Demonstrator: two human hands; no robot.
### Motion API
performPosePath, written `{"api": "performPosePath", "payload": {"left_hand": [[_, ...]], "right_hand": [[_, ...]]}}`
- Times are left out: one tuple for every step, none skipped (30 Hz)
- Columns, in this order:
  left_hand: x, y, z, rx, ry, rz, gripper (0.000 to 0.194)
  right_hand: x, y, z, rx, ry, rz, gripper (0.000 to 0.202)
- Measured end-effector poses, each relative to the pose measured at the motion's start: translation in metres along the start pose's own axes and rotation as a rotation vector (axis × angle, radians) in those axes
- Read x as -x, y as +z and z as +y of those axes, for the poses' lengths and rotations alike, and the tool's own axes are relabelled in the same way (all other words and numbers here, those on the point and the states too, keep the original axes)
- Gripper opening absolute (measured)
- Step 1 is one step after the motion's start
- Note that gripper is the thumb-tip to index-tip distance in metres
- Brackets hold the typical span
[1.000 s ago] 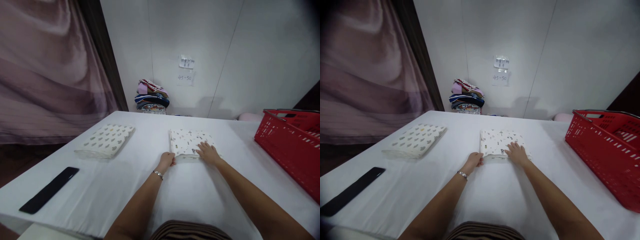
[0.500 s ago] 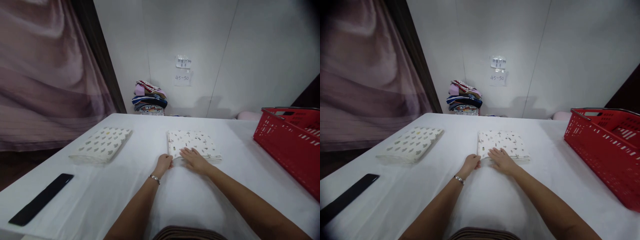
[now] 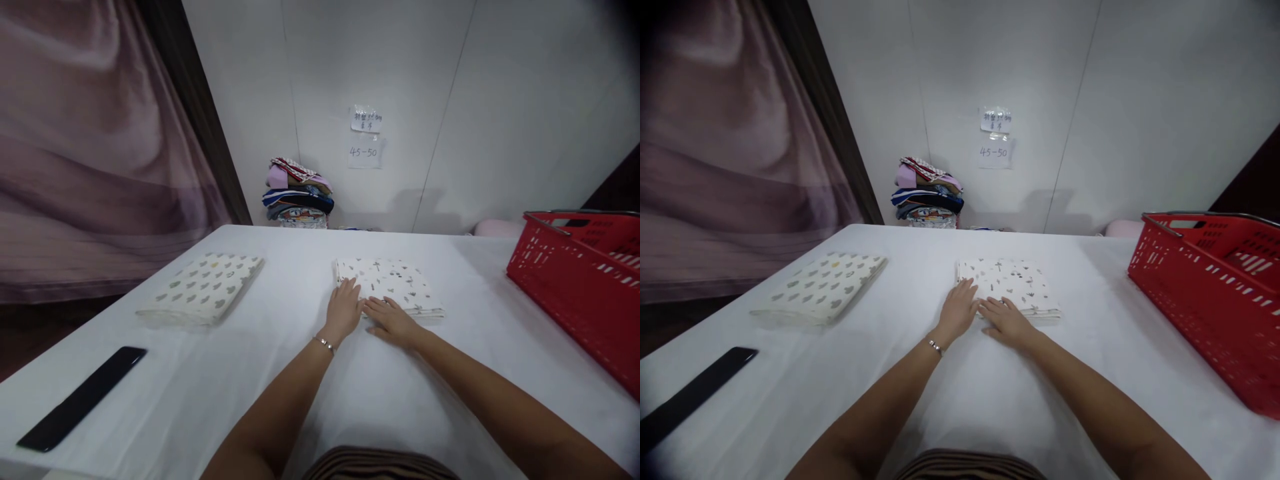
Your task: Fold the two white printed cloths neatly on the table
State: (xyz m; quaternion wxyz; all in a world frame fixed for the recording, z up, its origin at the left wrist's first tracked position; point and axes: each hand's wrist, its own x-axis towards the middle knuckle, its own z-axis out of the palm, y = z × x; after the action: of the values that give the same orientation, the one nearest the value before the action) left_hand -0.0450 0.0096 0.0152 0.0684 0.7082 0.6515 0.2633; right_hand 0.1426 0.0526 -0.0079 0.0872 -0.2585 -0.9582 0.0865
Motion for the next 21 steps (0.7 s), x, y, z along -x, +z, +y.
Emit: {"api": "performPosePath", "payload": {"left_hand": [[-0.001, 0.005, -0.001, -0.006, 0.006, -0.044, 0.037], [-0.001, 0.011, -0.003, -0.009, -0.013, -0.077, 0.037], [-0.001, 0.015, -0.006, -0.005, -0.037, -0.099, 0.038], [0.000, 0.018, -0.009, 0.006, -0.051, -0.110, 0.039], [0.001, 0.021, -0.012, 0.025, -0.054, -0.115, 0.039], [0.001, 0.022, -0.015, 0.054, -0.051, -0.122, 0.039], [0.000, 0.021, -0.017, 0.099, -0.052, -0.134, 0.038], [-0.003, 0.020, -0.020, 0.161, -0.064, -0.141, 0.038], [-0.006, 0.018, -0.023, 0.234, -0.097, -0.126, 0.038], [-0.011, 0.015, -0.026, 0.306, -0.148, -0.089, 0.039], [-0.018, 0.012, -0.030, 0.363, -0.208, -0.035, 0.040], [-0.026, 0.009, -0.035, 0.405, -0.287, 0.020, 0.041], [-0.035, 0.007, -0.040, 0.428, -0.379, 0.065, 0.042], [-0.045, 0.004, -0.045, 0.437, -0.469, 0.086, 0.043], [-0.054, 0.003, -0.049, 0.439, -0.550, 0.082, 0.046], [-0.064, 0.002, -0.052, 0.444, -0.617, 0.064, 0.049], [-0.072, 0.002, -0.055, 0.452, -0.672, 0.045, 0.052], [-0.079, 0.003, -0.056, 0.460, -0.706, 0.026, 0.054], [-0.085, 0.004, -0.056, 0.465, -0.720, 0.013, 0.055], [-0.090, 0.006, -0.056, 0.471, -0.736, 0.003, 0.056], [-0.093, 0.007, -0.055, 0.478, -0.749, -0.005, 0.056]], "right_hand": [[0.000, 0.000, 0.000, -0.010, -0.001, -0.001, 0.059], [0.001, 0.000, -0.001, -0.029, -0.004, 0.001, 0.061], [0.001, 0.000, 0.000, -0.057, -0.007, 0.002, 0.062], [0.002, -0.001, 0.002, -0.089, -0.003, 0.007, 0.061], [0.004, -0.002, 0.006, -0.118, 0.013, 0.022, 0.059], [0.006, -0.005, 0.012, -0.135, 0.049, 0.056, 0.056], [0.008, -0.009, 0.021, -0.136, 0.108, 0.107, 0.051], [0.011, -0.013, 0.032, -0.123, 0.197, 0.170, 0.047], [0.015, -0.018, 0.044, -0.104, 0.323, 0.226, 0.045], [0.018, -0.023, 0.058, -0.087, 0.463, 0.266, 0.045], [0.022, -0.028, 0.072, -0.077, 0.599, 0.283, 0.045], [0.026, -0.033, 0.086, -0.082, 0.732, 0.275, 0.047], [0.028, -0.036, 0.098, -0.100, 0.851, 0.246, 0.049], [0.031, -0.039, 0.108, -0.123, 0.946, 0.211, 0.051], [0.032, -0.041, 0.117, -0.146, 1.012, 0.177, 0.052], [0.032, -0.042, 0.123, -0.165, 1.055, 0.152, 0.052], [0.032, -0.042, 0.127, -0.181, 1.085, 0.130, 0.053], [0.031, -0.042, 0.129, -0.189, 1.096, 0.119, 0.052], [0.030, -0.041, 0.130, -0.186, 1.090, 0.116, 0.052], [0.029, -0.041, 0.130, -0.192, 1.089, 0.112, 0.052], [0.029, -0.042, 0.129, -0.208, 1.095, 0.107, 0.054]]}}
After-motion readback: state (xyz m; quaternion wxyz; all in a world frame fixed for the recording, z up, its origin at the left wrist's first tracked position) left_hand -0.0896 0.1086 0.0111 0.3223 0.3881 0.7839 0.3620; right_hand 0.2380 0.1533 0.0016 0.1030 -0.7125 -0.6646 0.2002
